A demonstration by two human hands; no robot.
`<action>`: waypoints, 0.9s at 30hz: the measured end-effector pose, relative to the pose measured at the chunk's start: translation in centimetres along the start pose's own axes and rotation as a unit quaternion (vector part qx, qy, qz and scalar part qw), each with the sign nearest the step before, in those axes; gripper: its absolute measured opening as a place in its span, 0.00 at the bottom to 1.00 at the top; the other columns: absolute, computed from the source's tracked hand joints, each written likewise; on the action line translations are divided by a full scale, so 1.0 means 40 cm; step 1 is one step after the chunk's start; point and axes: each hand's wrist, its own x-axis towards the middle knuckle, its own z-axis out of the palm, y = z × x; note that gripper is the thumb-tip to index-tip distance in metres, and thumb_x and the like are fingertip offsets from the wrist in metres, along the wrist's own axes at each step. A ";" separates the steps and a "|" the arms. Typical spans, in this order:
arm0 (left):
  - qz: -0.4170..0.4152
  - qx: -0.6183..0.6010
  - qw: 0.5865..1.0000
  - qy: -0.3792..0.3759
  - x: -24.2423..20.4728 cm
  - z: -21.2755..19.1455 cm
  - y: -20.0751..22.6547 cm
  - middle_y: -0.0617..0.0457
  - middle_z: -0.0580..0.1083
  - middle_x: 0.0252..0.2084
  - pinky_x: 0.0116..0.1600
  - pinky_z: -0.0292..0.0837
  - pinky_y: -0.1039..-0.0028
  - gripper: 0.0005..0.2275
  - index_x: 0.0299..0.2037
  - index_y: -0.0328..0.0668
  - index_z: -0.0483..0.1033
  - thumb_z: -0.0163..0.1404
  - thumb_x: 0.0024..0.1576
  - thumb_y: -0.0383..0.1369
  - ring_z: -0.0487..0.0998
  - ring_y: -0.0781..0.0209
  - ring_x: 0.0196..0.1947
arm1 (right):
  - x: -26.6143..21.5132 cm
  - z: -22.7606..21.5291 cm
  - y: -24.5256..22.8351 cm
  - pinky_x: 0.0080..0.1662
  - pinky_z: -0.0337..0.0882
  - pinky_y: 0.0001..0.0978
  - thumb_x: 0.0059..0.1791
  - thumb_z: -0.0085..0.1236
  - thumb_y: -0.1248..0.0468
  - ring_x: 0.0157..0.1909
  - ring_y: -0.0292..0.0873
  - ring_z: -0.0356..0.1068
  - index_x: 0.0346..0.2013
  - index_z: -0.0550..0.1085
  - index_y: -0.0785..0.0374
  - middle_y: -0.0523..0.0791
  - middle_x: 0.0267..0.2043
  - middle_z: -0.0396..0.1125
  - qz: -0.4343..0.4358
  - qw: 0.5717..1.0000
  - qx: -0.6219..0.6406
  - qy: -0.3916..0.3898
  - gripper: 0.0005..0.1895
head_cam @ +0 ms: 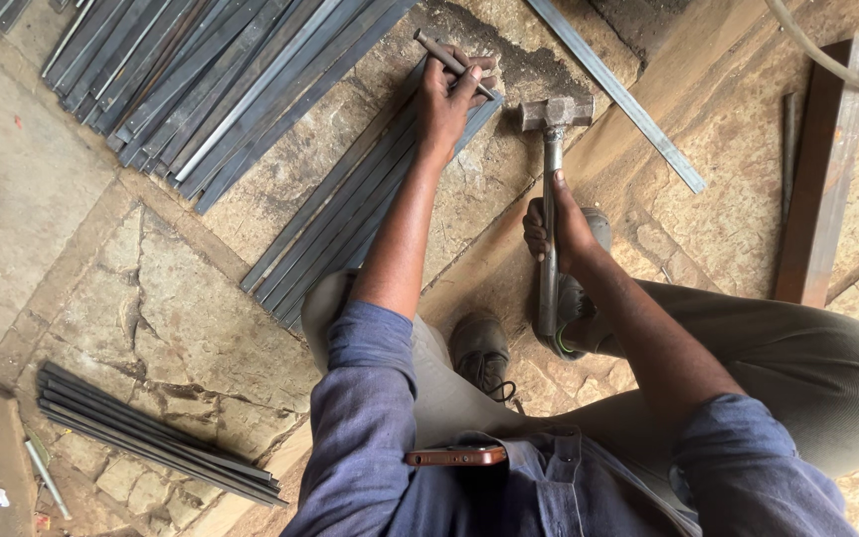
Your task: The person sits on the floor and uses a hammer and a metal punch to mark or indent a stack of metal bars. They repeatedly align the punch on the bars and strike it with the hammer, occasionally adjusting the stack or picking up new bars from a pile nearby.
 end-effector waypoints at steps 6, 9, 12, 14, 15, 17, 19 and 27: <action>0.035 0.005 0.999 -0.011 0.000 0.002 -0.005 0.42 0.81 0.50 0.39 0.90 0.71 0.07 0.51 0.38 0.64 0.47 0.66 0.28 0.87 0.55 0.45 | -0.001 0.001 -0.001 0.18 0.56 0.30 0.53 0.22 0.26 0.13 0.34 0.48 0.20 0.55 0.53 0.37 0.16 0.49 0.002 1.000 -0.013 0.008 0.38; 0.066 0.041 0.997 0.003 0.008 0.006 -0.031 0.43 0.81 0.47 0.35 0.89 0.72 0.07 0.50 0.38 0.66 0.48 0.64 0.28 0.87 0.56 0.42 | 0.001 0.000 0.002 0.18 0.56 0.29 0.54 0.21 0.26 0.13 0.33 0.48 0.20 0.56 0.54 0.37 0.16 0.49 -0.004 1.000 -0.019 0.014 0.38; 0.162 0.087 0.983 0.000 0.022 0.025 -0.067 0.45 0.82 0.48 0.41 0.90 0.72 0.07 0.50 0.38 0.68 0.49 0.66 0.28 0.87 0.57 0.43 | -0.002 -0.009 0.004 0.19 0.59 0.29 0.56 0.26 0.31 0.14 0.33 0.51 0.24 0.60 0.55 0.37 0.17 0.53 -0.031 0.997 -0.046 0.048 0.34; 0.184 0.157 0.970 0.000 0.023 0.025 -0.072 0.47 0.82 0.48 0.40 0.89 0.73 0.07 0.50 0.37 0.68 0.50 0.66 0.29 0.87 0.59 0.41 | -0.008 -0.017 -0.008 0.22 0.62 0.29 0.58 0.35 0.38 0.17 0.33 0.56 0.31 0.65 0.54 0.37 0.20 0.58 -0.054 0.992 -0.073 0.089 0.26; 0.162 0.211 0.964 0.004 0.020 0.026 -0.070 0.49 0.83 0.47 0.36 0.87 0.74 0.08 0.51 0.37 0.68 0.51 0.65 0.29 0.87 0.60 0.38 | -0.012 -0.014 -0.011 0.20 0.61 0.30 0.58 0.34 0.38 0.15 0.34 0.55 0.31 0.64 0.55 0.38 0.19 0.57 -0.065 0.990 -0.077 0.094 0.27; 0.190 0.259 0.947 -0.003 0.013 0.029 -0.055 0.51 0.83 0.48 0.36 0.86 0.74 0.08 0.51 0.37 0.69 0.51 0.65 0.29 0.87 0.61 0.38 | -0.027 -0.003 -0.033 0.17 0.60 0.32 0.58 0.34 0.39 0.13 0.35 0.53 0.29 0.63 0.58 0.38 0.17 0.55 -0.089 0.987 -0.085 0.107 0.28; 0.287 0.244 0.926 -0.027 0.004 0.035 -0.033 0.52 0.83 0.51 0.45 0.87 0.72 0.06 0.51 0.38 0.70 0.50 0.67 0.29 0.87 0.59 0.45 | -0.058 0.006 -0.082 0.18 0.61 0.32 0.57 0.38 0.42 0.15 0.34 0.56 0.32 0.66 0.57 0.38 0.20 0.59 -0.113 0.970 -0.142 0.160 0.24; 0.077 0.375 0.920 -0.081 -0.043 0.080 0.098 0.49 0.83 0.40 0.29 0.79 0.63 0.09 0.49 0.44 0.78 0.45 0.67 0.33 0.84 0.53 0.28 | -0.357 0.090 -0.426 0.22 0.66 0.31 0.57 0.42 0.35 0.18 0.37 0.62 0.40 0.66 0.57 0.42 0.25 0.61 -0.596 0.791 -0.122 -0.067 0.28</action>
